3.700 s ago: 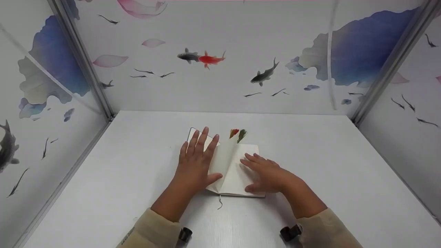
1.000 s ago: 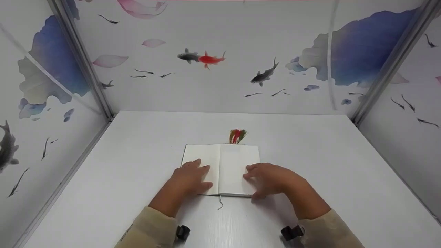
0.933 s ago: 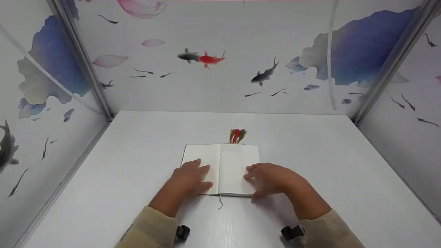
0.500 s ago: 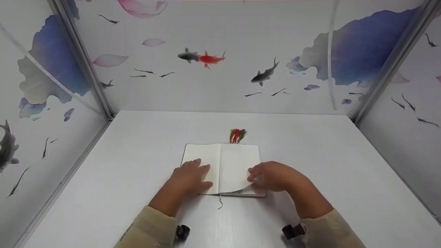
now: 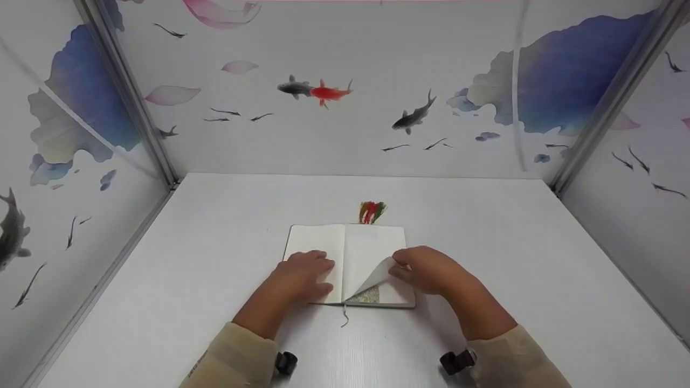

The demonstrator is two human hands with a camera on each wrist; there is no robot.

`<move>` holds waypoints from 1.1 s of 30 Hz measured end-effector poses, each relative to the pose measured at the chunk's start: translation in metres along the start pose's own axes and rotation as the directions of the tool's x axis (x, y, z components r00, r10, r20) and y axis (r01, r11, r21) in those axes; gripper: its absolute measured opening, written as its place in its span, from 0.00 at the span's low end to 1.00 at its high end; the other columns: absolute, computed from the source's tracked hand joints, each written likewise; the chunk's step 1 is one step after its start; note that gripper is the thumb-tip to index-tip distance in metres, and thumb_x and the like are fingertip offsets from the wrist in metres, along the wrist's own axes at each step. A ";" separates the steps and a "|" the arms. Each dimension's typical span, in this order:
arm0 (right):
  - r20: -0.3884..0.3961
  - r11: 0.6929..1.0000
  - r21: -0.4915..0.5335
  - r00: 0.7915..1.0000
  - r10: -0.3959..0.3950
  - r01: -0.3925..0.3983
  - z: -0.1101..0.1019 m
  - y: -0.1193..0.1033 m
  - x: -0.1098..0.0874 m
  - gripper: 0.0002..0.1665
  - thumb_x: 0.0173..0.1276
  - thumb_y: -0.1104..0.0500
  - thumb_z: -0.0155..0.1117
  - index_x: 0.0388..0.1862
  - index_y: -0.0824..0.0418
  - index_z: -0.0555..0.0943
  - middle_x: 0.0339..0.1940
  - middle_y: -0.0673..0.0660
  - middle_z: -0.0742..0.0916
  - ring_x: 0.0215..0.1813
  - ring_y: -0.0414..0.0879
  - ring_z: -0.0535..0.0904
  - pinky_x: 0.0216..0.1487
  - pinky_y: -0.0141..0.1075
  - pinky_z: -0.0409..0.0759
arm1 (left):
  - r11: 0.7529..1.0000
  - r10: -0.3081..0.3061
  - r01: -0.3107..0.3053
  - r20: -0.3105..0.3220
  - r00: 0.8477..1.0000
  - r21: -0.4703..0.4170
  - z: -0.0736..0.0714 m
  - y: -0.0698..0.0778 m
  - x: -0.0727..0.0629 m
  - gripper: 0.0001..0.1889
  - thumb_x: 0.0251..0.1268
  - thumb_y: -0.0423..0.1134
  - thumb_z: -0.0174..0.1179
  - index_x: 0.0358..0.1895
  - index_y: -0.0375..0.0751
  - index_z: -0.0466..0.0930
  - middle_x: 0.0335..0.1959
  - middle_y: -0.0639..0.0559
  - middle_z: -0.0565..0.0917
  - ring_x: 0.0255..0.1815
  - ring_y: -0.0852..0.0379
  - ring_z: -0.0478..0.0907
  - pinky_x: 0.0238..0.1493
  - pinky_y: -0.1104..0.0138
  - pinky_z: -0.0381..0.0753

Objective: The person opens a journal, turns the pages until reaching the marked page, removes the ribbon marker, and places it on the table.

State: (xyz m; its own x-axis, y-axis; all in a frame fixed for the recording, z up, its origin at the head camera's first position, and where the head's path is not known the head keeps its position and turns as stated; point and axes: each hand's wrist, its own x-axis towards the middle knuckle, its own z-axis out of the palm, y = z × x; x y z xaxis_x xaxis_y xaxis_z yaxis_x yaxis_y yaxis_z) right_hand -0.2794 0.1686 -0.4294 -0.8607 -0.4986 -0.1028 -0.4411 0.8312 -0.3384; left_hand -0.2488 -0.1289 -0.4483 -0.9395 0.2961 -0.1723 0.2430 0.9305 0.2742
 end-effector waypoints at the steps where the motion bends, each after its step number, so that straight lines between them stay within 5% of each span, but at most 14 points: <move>1: -0.005 1.000 -0.005 1.000 -0.006 0.006 0.000 0.000 0.000 0.19 0.82 0.53 0.63 0.28 0.53 0.71 0.23 0.47 0.69 0.34 0.45 0.71 0.42 0.42 0.70 | 1.000 0.004 -0.004 -0.002 1.000 -0.006 0.000 0.001 0.001 0.30 0.79 0.54 0.61 0.78 0.52 0.74 0.83 0.49 0.70 0.84 0.40 0.66 0.79 0.38 0.69; 6: -0.034 1.000 -0.017 0.999 0.008 -0.008 0.002 -0.003 0.002 0.14 0.81 0.52 0.64 0.33 0.53 0.78 0.25 0.48 0.78 0.35 0.46 0.74 0.43 0.44 0.75 | 1.000 0.002 -0.002 -0.001 1.000 -0.008 0.002 0.004 0.001 0.35 0.79 0.66 0.53 0.79 0.50 0.74 0.83 0.48 0.70 0.84 0.40 0.66 0.81 0.40 0.68; 9: -0.068 0.999 -0.012 0.997 0.039 -0.040 0.002 -0.006 0.003 0.09 0.81 0.50 0.66 0.44 0.53 0.86 0.38 0.48 0.89 0.44 0.47 0.84 0.52 0.47 0.84 | 1.000 -0.009 0.010 0.015 1.000 -0.012 0.001 0.007 0.000 0.42 0.75 0.74 0.50 0.80 0.50 0.72 0.84 0.48 0.68 0.85 0.40 0.64 0.83 0.41 0.66; 13: -0.137 0.999 0.004 0.989 0.048 -0.048 0.002 -0.009 0.004 0.14 0.81 0.49 0.66 0.57 0.51 0.89 0.55 0.50 0.93 0.62 0.51 0.88 0.67 0.54 0.84 | 1.000 -0.015 0.015 0.030 0.999 -0.010 -0.001 0.007 0.000 0.48 0.70 0.80 0.50 0.82 0.50 0.70 0.86 0.48 0.66 0.87 0.41 0.62 0.83 0.42 0.65; 16: -0.210 1.000 -0.002 0.978 -0.001 0.000 0.001 -0.012 0.004 0.12 0.81 0.50 0.66 0.56 0.50 0.89 0.56 0.50 0.93 0.64 0.52 0.87 0.68 0.54 0.83 | 1.000 -0.008 0.008 0.050 0.999 -0.008 0.000 0.008 -0.001 0.54 0.64 0.84 0.52 0.83 0.49 0.67 0.87 0.47 0.64 0.88 0.41 0.60 0.84 0.41 0.64; 19: -0.306 0.996 -0.035 0.948 -0.083 0.076 0.003 -0.014 0.004 0.10 0.80 0.51 0.67 0.54 0.50 0.90 0.53 0.49 0.93 0.61 0.51 0.88 0.65 0.52 0.85 | 1.000 -0.007 0.007 0.067 0.998 -0.005 0.001 0.009 -0.003 0.59 0.57 0.86 0.55 0.84 0.48 0.65 0.88 0.46 0.62 0.89 0.40 0.57 0.84 0.39 0.63; 24: -0.454 0.978 -0.110 0.866 -0.209 0.179 0.005 -0.016 0.004 0.08 0.78 0.57 0.69 0.51 0.49 0.90 0.47 0.46 0.94 0.53 0.46 0.89 0.58 0.45 0.88 | 1.000 -0.013 0.014 0.064 0.998 -0.002 0.002 0.015 -0.007 0.62 0.54 0.86 0.59 0.85 0.47 0.63 0.88 0.44 0.60 0.89 0.38 0.56 0.83 0.39 0.63; 33: -0.552 0.955 -0.160 0.779 -0.297 0.251 0.008 -0.021 0.004 0.08 0.76 0.59 0.71 0.50 0.48 0.90 0.45 0.44 0.93 0.50 0.44 0.89 0.53 0.42 0.88 | 0.999 -0.015 0.014 0.020 1.000 0.042 0.006 0.022 -0.006 0.57 0.58 0.84 0.57 0.82 0.45 0.68 0.85 0.42 0.66 0.86 0.38 0.62 0.80 0.38 0.68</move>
State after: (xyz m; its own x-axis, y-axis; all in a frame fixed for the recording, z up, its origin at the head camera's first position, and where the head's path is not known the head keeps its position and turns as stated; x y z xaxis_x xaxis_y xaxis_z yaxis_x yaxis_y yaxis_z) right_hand -0.2716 0.1476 -0.4302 -0.6798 -0.4999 0.5367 -0.6777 0.7078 -0.1991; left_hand -0.2369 -0.1090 -0.4467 -0.9381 0.2862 -0.1951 0.2394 0.9428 0.2319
